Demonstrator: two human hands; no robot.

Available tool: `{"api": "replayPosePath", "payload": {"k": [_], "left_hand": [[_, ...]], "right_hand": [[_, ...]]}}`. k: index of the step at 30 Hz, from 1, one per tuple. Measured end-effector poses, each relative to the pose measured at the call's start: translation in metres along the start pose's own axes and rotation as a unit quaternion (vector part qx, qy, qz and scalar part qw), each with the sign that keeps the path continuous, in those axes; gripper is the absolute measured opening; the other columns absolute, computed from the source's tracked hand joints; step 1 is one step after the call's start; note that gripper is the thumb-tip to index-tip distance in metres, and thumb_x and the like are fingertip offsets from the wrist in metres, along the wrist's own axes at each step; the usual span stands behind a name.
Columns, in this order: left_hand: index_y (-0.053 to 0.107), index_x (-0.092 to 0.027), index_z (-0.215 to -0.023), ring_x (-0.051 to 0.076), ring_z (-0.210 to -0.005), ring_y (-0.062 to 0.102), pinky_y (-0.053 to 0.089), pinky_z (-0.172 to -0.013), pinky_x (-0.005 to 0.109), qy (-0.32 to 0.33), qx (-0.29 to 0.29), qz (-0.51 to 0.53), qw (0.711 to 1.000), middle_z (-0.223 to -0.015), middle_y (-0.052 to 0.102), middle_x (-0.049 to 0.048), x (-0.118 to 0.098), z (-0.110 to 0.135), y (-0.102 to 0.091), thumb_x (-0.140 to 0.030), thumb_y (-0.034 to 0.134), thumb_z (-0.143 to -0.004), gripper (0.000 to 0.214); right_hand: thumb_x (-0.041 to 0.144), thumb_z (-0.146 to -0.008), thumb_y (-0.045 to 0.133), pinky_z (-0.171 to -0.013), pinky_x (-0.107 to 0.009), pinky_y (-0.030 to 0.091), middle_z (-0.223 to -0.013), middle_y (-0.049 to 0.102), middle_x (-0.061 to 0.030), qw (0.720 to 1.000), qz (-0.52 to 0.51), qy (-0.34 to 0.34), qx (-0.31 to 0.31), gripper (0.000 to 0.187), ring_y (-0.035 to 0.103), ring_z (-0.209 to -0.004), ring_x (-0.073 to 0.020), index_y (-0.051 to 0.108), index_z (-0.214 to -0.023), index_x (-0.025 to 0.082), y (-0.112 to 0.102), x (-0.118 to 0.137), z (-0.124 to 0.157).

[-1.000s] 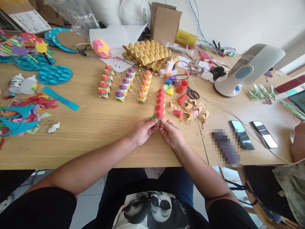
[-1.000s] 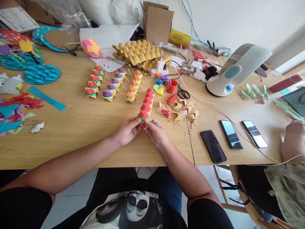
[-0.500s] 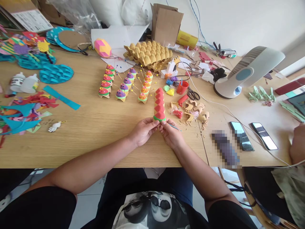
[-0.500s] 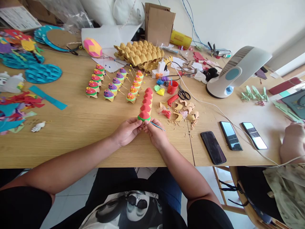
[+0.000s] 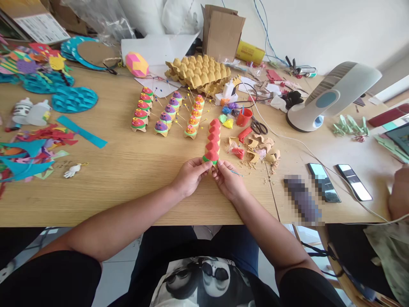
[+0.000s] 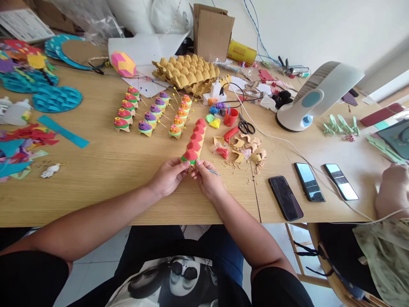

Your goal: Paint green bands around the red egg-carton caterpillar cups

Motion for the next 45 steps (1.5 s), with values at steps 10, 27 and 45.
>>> {"api": "replayPosePath", "payload": {"k": [10,27,45], "left_hand": [[0.075,-0.014,-0.083,0.015,-0.068,0.062,0.053,-0.066,0.031,0.01,0.041,0.012,0.999,-0.072,0.068,0.0023,-0.006,0.003,0.016,-0.035,0.09,-0.077,0.027],[0.076,-0.012,-0.084,0.015,-0.072,0.062,0.052,-0.071,0.03,-0.021,0.05,0.036,0.998,-0.076,0.069,0.0047,0.002,0.002,0.013,-0.038,0.086,-0.084,0.027],[0.076,-0.012,-0.082,0.012,-0.072,0.067,0.054,-0.071,0.024,-0.053,0.02,0.077,0.995,-0.079,0.072,0.0044,0.011,-0.001,0.005,-0.039,0.087,-0.083,0.029]], "right_hand": [[0.051,-0.067,0.095,-0.054,-0.017,0.047,-0.063,0.066,0.0042,1.0,0.03,-0.005,0.004,0.042,0.058,-0.056,-0.0067,0.068,-0.074,0.019,0.0,-0.002,0.001],[0.042,-0.071,0.094,-0.054,-0.016,0.049,-0.065,0.067,0.0043,1.0,0.01,-0.004,0.002,0.034,0.06,-0.058,-0.0067,0.069,-0.077,0.019,0.002,-0.001,0.003],[0.034,-0.077,0.091,-0.054,-0.015,0.05,-0.068,0.07,0.003,0.999,-0.04,0.016,-0.005,0.027,0.06,-0.057,-0.0058,0.068,-0.077,0.019,-0.002,-0.002,0.0]]}}
Point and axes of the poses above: each hand's wrist, its own z-axis away from the middle knuckle, its own y-axis out of the palm, x = y × z, the point moved 9 cm from there along -z, towards the middle knuckle
